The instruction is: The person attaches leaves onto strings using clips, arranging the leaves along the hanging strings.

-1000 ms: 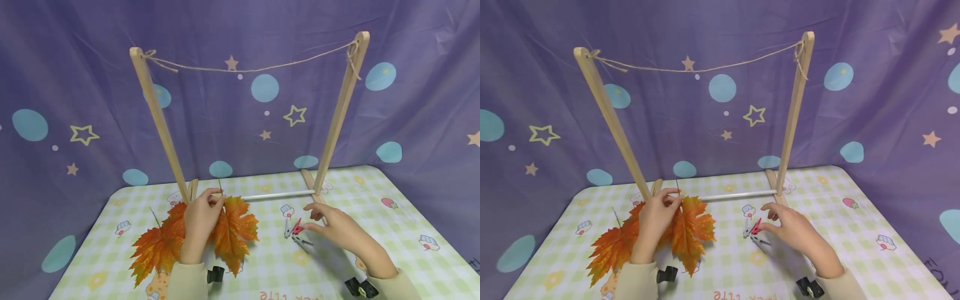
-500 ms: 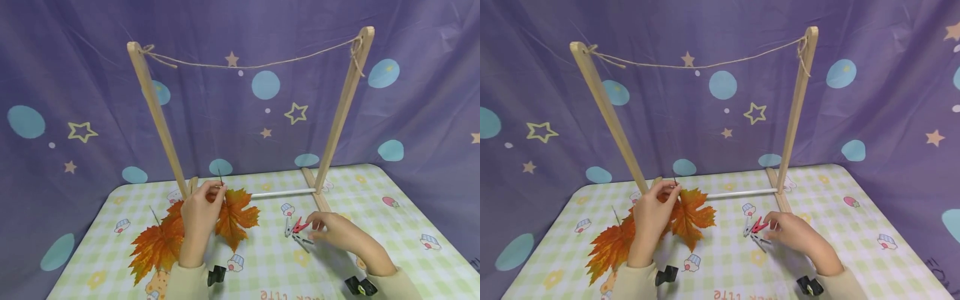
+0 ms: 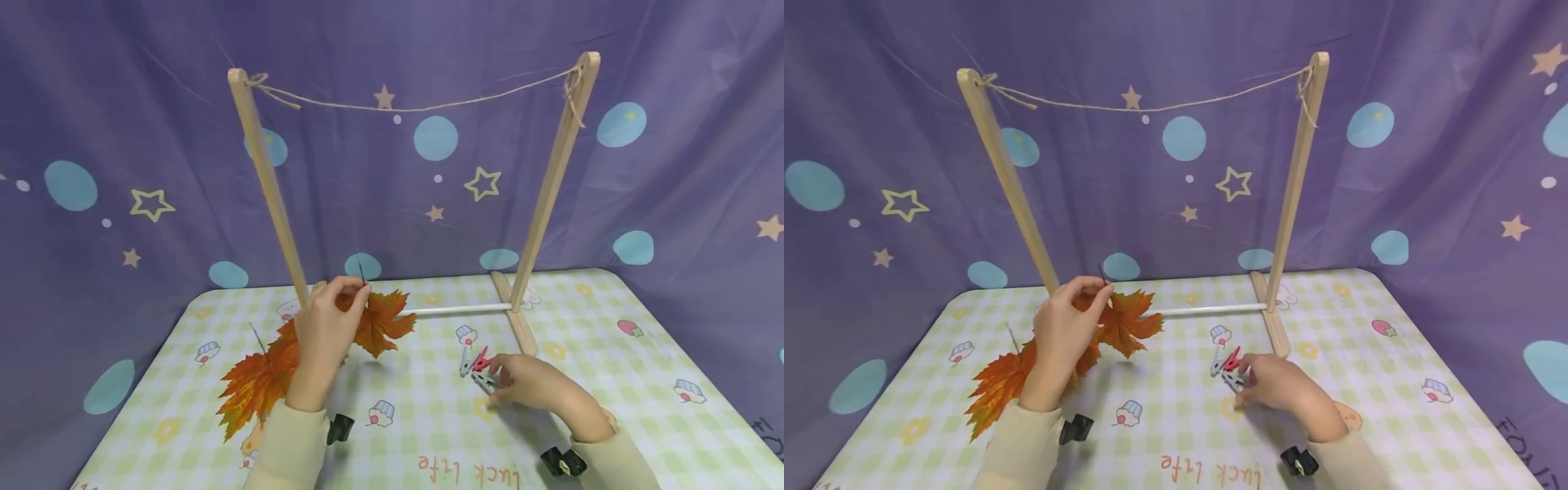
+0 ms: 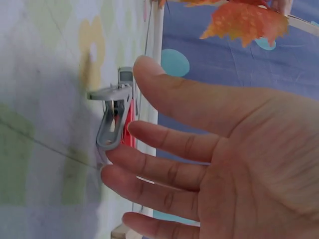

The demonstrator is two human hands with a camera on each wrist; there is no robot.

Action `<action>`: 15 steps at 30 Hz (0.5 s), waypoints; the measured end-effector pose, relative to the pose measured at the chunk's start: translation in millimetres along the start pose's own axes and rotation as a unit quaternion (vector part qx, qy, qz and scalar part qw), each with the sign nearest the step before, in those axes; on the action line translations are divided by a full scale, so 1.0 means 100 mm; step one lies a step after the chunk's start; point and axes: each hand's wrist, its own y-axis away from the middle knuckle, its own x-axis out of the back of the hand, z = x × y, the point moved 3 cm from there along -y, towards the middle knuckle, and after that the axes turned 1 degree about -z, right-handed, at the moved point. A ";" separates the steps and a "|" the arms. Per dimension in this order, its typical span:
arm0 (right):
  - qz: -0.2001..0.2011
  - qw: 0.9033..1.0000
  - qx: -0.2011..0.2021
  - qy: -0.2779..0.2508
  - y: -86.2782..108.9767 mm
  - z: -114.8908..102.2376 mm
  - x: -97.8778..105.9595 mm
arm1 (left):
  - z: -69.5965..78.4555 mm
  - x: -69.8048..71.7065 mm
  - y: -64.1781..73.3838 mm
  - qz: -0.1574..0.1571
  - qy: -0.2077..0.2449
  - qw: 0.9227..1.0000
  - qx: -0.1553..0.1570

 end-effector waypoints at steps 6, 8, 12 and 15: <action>-0.001 0.999 -0.033 0.012 -0.02 -0.02 -0.08 | 0.01 0.15 -0.15 -0.033 0.010 0.999 0.002; -0.002 0.999 -0.044 0.015 -0.02 -0.03 -0.09 | 0.02 0.22 -0.22 -0.041 0.015 0.999 0.005; 0.005 0.998 -0.054 0.025 -0.01 -0.04 -0.10 | 0.06 0.38 -0.38 -0.039 0.003 0.999 0.001; 0.011 0.998 -0.051 0.029 -0.01 -0.06 -0.09 | 0.09 0.48 -0.50 -0.035 -0.015 0.999 -0.016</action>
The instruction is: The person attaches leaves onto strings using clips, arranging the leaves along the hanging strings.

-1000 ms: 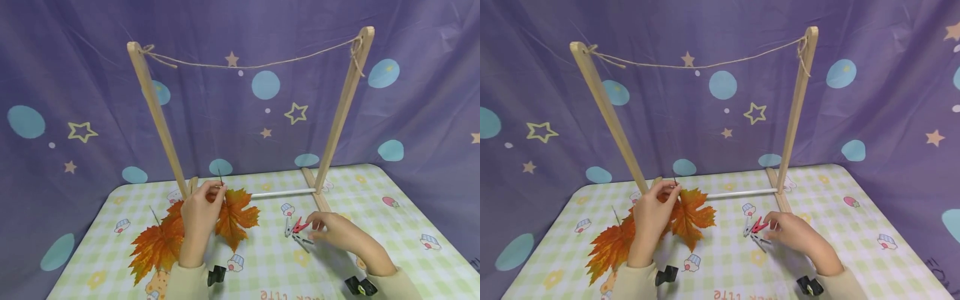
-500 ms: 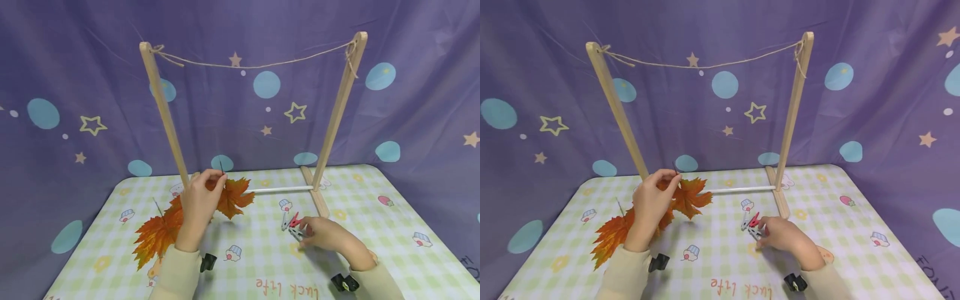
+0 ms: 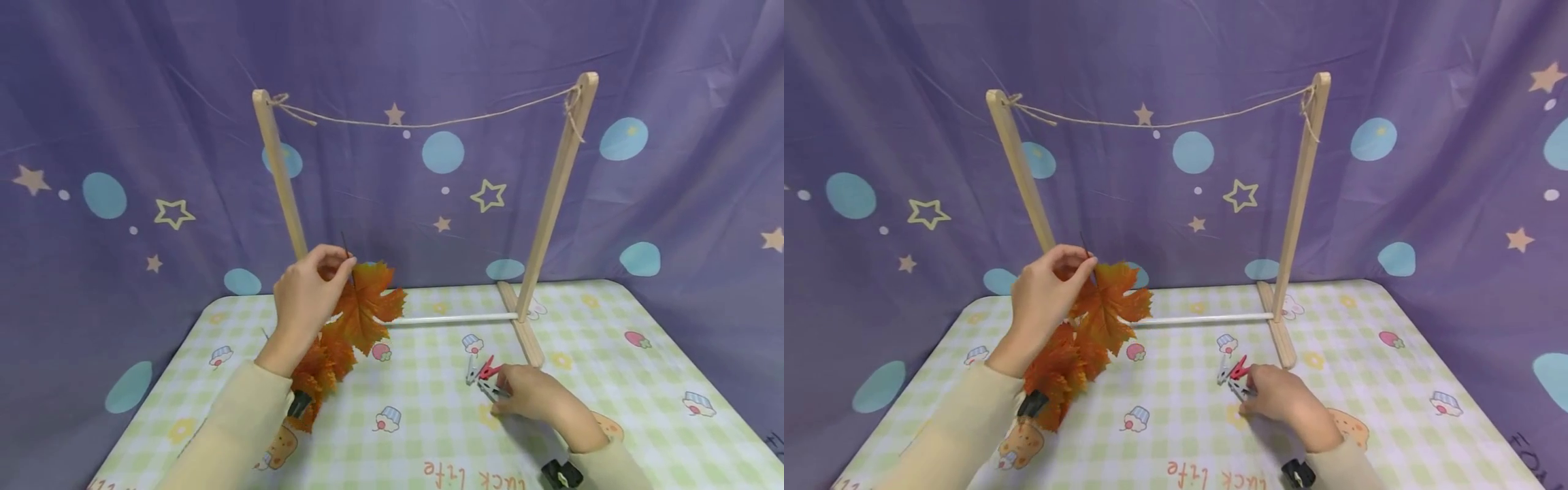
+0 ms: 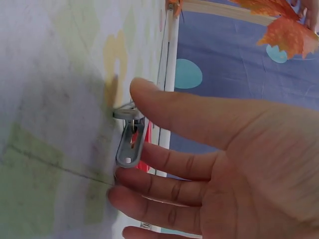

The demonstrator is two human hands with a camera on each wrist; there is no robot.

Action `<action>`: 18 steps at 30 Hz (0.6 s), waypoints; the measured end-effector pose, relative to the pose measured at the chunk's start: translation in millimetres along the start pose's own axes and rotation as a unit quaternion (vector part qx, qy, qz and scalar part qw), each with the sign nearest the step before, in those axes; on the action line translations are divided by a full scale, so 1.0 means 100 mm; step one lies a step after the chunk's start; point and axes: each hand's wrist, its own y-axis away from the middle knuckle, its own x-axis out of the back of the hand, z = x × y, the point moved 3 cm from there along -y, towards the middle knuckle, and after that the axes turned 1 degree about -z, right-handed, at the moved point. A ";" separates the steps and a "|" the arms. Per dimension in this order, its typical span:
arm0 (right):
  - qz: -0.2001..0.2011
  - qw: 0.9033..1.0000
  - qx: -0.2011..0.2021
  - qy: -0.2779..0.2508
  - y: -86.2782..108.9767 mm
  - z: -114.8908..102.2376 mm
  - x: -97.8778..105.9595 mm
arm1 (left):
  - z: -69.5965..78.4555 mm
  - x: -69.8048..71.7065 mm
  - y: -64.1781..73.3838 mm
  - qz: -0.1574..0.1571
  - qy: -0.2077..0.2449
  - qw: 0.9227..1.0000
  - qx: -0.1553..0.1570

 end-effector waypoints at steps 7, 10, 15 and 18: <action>0.008 1.000 -0.005 0.030 0.02 0.00 -0.03 | 0.02 0.09 -0.22 0.016 -0.032 0.998 -0.054; 0.014 0.998 -0.003 0.056 0.02 -0.01 -0.05 | 0.02 0.11 -0.31 0.023 -0.047 0.996 -0.077; 0.012 0.998 -0.004 0.067 0.00 -0.03 -0.05 | 0.01 0.11 -0.44 0.032 -0.069 0.992 -0.099; 0.015 0.998 -0.002 0.062 0.00 -0.03 -0.03 | 0.00 0.10 -0.51 0.036 -0.075 0.991 -0.106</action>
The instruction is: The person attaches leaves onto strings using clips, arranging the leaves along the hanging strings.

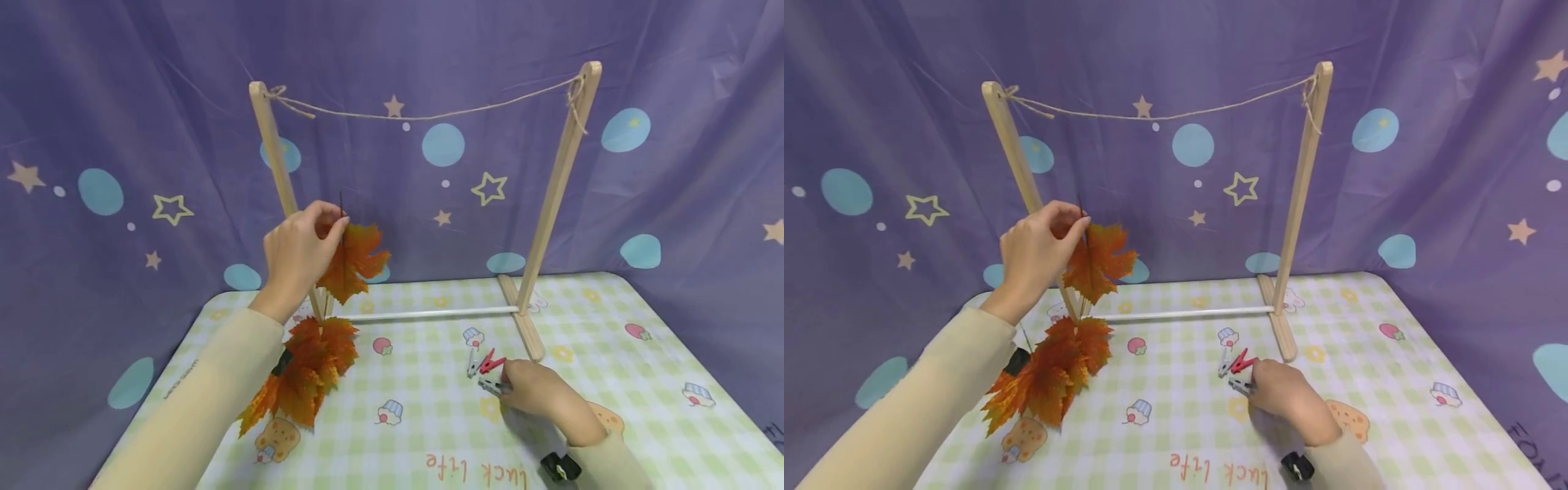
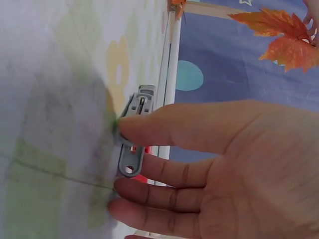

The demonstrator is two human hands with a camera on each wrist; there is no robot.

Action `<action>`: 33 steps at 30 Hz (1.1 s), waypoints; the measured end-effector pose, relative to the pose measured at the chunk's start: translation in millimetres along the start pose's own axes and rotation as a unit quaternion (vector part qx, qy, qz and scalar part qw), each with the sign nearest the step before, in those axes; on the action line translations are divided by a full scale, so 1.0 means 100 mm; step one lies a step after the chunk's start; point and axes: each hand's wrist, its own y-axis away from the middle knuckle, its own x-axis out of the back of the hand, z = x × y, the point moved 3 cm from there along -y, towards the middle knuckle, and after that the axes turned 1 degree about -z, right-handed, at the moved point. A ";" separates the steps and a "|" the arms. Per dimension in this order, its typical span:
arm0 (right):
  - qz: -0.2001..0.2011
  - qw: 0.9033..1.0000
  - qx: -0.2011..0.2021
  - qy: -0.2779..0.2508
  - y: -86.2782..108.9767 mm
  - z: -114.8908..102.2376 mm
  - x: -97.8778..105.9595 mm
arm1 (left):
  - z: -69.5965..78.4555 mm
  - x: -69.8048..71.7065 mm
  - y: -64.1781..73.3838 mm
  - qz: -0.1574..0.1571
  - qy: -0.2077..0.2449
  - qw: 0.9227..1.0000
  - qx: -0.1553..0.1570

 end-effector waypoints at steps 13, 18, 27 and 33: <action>0.064 0.997 0.043 0.029 0.08 -0.02 0.19 | -0.10 -0.04 -0.17 -0.012 -0.001 1.000 0.017; 0.105 0.992 0.054 0.039 0.11 -0.05 0.30 | -0.13 -0.03 -0.19 -0.013 -0.006 1.000 0.018; 0.172 0.977 0.123 0.024 0.08 -0.15 0.66 | -0.13 0.01 -0.24 -0.010 -0.019 0.999 0.026; 0.179 0.969 0.169 -0.028 -0.04 -0.23 0.97 | -0.12 0.05 -0.25 -0.015 -0.032 0.999 0.025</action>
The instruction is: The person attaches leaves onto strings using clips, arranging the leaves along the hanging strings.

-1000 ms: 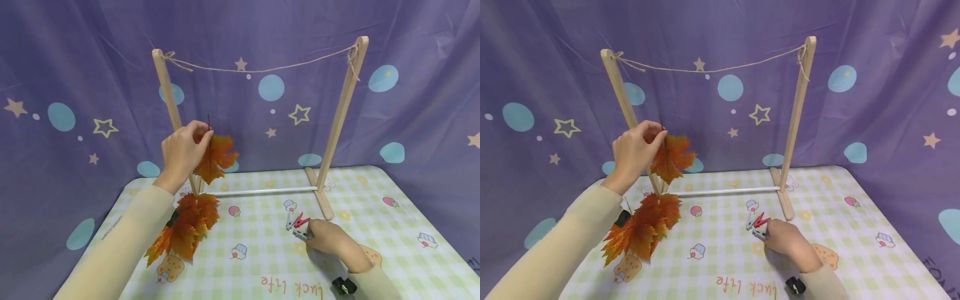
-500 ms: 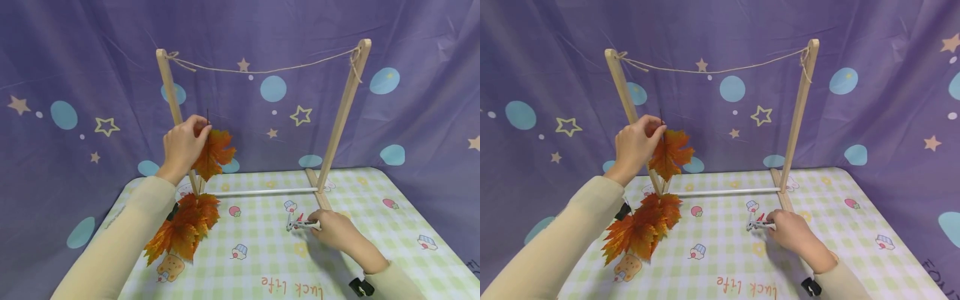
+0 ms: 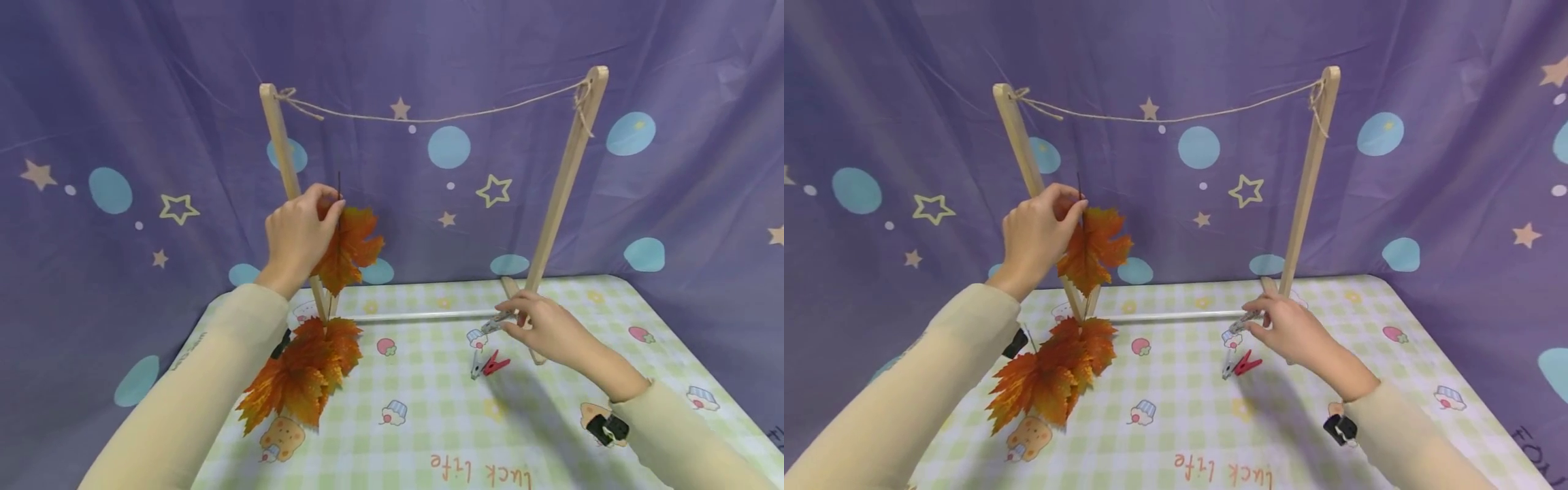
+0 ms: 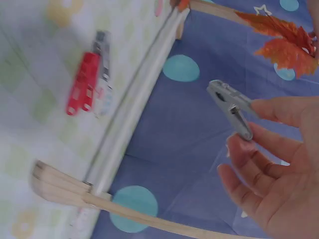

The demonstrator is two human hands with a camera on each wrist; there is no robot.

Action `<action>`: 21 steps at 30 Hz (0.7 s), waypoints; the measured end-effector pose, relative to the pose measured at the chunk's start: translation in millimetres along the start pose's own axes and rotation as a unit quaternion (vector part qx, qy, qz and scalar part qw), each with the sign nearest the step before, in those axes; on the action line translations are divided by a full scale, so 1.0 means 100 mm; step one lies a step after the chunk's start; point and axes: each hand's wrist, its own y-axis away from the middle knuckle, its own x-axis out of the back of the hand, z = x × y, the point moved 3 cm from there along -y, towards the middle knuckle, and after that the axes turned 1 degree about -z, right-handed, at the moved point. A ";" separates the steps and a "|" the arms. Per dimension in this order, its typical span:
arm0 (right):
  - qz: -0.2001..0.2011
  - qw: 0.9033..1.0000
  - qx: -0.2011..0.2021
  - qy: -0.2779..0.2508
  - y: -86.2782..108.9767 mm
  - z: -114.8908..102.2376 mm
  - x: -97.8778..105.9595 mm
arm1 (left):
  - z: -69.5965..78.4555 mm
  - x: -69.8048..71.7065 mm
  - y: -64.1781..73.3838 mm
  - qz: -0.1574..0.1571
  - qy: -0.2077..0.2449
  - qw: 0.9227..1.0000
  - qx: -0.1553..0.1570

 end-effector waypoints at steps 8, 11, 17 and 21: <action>0.006 0.992 -0.051 -0.113 -0.37 -0.09 0.25 | 0.02 0.02 -0.04 0.001 -0.003 1.000 -0.002; 0.011 0.987 -0.065 -0.146 -0.49 -0.16 0.32 | 0.03 0.01 -0.06 -0.003 0.000 1.000 0.005; 0.020 0.984 -0.067 -0.165 -0.72 -0.30 0.42 | 0.05 -0.03 -0.09 -0.005 0.001 1.000 0.023; 0.027 0.981 -0.060 -0.180 -0.86 -0.39 0.47 | 0.04 -0.05 -0.08 0.000 0.002 0.999 0.039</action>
